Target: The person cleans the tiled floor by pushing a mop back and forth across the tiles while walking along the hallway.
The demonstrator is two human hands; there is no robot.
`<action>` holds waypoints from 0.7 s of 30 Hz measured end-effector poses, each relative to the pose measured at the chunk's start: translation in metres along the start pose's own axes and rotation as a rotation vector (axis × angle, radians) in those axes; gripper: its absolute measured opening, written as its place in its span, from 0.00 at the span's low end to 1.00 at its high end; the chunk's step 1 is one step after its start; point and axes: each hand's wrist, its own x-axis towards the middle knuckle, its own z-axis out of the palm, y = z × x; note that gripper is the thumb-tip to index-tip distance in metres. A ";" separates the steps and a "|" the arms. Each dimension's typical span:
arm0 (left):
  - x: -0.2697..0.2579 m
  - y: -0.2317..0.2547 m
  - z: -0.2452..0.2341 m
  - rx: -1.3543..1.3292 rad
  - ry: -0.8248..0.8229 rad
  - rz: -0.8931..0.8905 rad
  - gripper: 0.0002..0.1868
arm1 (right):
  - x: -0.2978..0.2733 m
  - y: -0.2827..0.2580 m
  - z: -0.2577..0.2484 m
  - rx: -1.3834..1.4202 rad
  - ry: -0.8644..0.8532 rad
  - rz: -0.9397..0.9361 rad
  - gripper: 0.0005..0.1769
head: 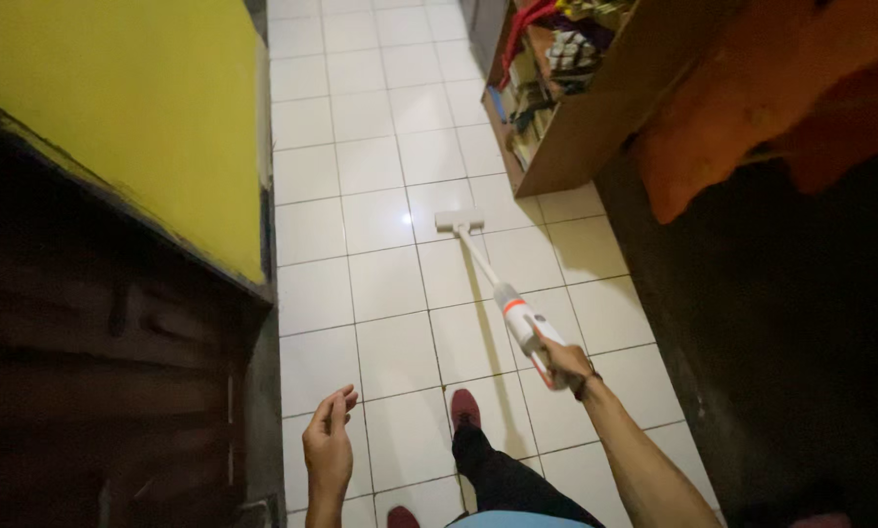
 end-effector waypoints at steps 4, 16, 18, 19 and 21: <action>-0.014 -0.010 -0.039 0.072 -0.010 0.033 0.22 | -0.083 0.054 -0.003 0.117 0.004 0.059 0.27; -0.069 -0.117 -0.160 0.111 -0.044 -0.064 0.23 | -0.279 0.221 -0.012 0.130 0.070 0.211 0.25; -0.065 -0.121 -0.171 0.152 -0.030 -0.115 0.24 | -0.280 0.226 -0.015 0.113 0.080 0.234 0.26; -0.067 -0.124 -0.175 0.121 -0.018 -0.132 0.24 | -0.286 0.233 -0.017 0.142 0.085 0.226 0.26; -0.073 -0.131 -0.180 0.098 -0.014 -0.163 0.24 | -0.297 0.244 -0.016 0.170 0.093 0.234 0.26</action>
